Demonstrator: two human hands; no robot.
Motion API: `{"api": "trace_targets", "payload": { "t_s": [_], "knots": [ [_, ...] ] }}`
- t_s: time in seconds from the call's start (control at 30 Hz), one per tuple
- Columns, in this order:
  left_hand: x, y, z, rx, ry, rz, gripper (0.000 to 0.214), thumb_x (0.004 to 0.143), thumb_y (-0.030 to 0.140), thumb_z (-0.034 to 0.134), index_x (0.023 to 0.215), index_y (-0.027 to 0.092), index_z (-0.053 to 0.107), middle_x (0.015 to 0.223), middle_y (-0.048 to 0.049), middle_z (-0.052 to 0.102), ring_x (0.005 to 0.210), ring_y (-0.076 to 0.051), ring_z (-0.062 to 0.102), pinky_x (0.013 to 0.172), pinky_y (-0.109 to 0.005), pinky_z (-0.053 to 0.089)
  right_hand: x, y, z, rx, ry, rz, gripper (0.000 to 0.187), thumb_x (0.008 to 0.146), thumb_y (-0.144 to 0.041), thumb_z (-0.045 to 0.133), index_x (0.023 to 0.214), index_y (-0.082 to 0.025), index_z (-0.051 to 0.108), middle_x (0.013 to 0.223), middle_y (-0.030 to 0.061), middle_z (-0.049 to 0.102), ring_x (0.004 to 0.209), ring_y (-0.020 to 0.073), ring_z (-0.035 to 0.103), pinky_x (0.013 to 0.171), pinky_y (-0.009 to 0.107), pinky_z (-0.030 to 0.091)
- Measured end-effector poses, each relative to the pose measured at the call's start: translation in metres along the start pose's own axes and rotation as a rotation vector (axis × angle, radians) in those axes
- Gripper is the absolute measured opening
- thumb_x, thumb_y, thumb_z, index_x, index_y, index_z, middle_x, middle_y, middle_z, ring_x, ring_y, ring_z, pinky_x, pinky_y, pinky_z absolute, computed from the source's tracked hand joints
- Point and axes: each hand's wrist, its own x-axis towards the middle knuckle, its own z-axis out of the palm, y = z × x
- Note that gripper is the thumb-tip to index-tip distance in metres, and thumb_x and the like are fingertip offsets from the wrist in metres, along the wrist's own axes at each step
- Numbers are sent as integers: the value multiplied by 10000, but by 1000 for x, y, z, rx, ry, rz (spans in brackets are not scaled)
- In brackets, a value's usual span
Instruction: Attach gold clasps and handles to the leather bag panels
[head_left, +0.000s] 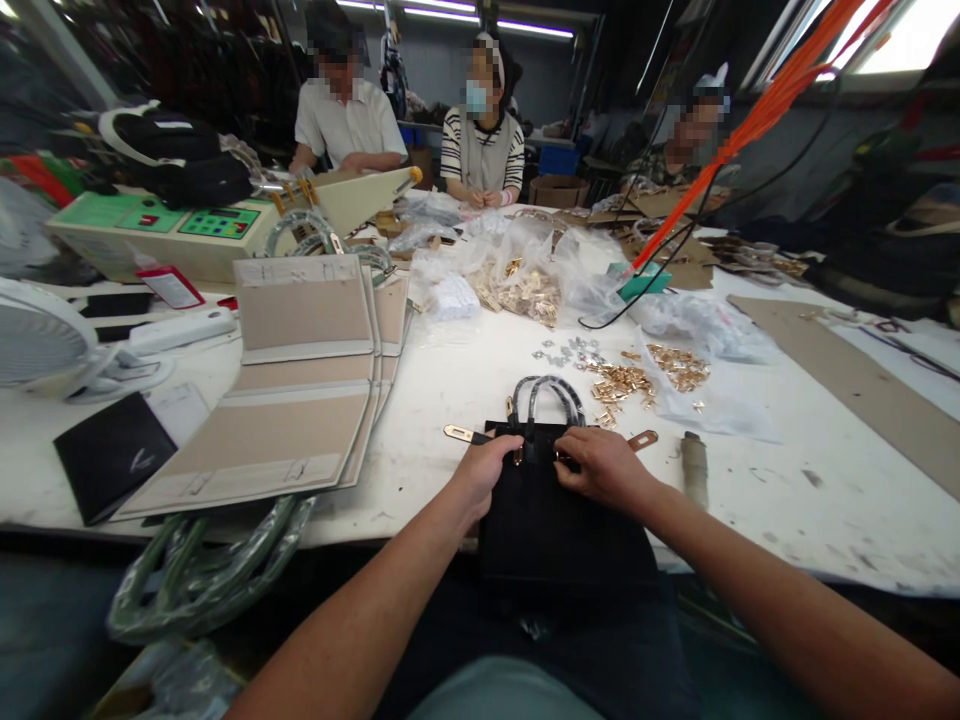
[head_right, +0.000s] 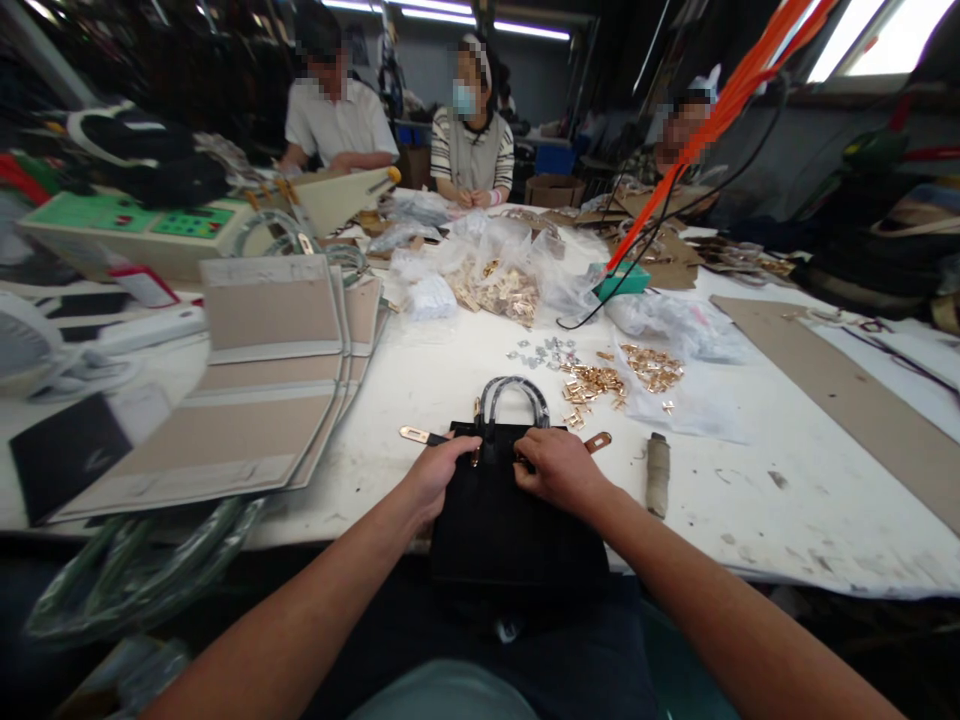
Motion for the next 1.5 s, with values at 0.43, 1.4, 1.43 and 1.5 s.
{"api": "trace_targets", "payload": {
  "t_s": [0.43, 1.4, 1.43, 1.5],
  "knots": [
    [4, -4, -1, 1, 24, 34, 177, 715, 190, 791, 778, 187, 626, 671, -11, 680, 575, -154, 630, 607, -258, 524, -10, 9, 8, 225, 20, 1, 211, 1034, -302, 580, 1067, -222, 773, 984, 81, 757, 905, 217, 705, 830, 330, 540],
    [-6, 14, -7, -84, -99, -117, 105, 822, 202, 674, 891, 123, 670, 690, -75, 714, 560, -234, 696, 598, -356, 602, -67, -28, 4, 240, 473, 235, 447, 1037, -245, 524, 1483, -285, 530, 1322, 102, 673, 1191, 254, 662, 1032, 451, 568],
    [-9, 17, -7, -83, -121, -136, 126, 831, 216, 665, 905, 114, 677, 710, -89, 724, 585, -249, 710, 620, -376, 610, -74, -31, 3, 235, 522, 266, 425, 1033, -255, 539, 1456, -282, 553, 1303, 103, 679, 1186, 259, 665, 1032, 457, 571],
    [-17, 20, -5, -85, -155, -163, 171, 835, 237, 667, 939, 103, 688, 746, -104, 739, 640, -266, 732, 679, -404, 623, -85, -40, 1, 206, 562, 298, 364, 1025, -270, 553, 1385, -281, 609, 1258, 99, 696, 1164, 271, 674, 1023, 473, 576]
  ]
}}
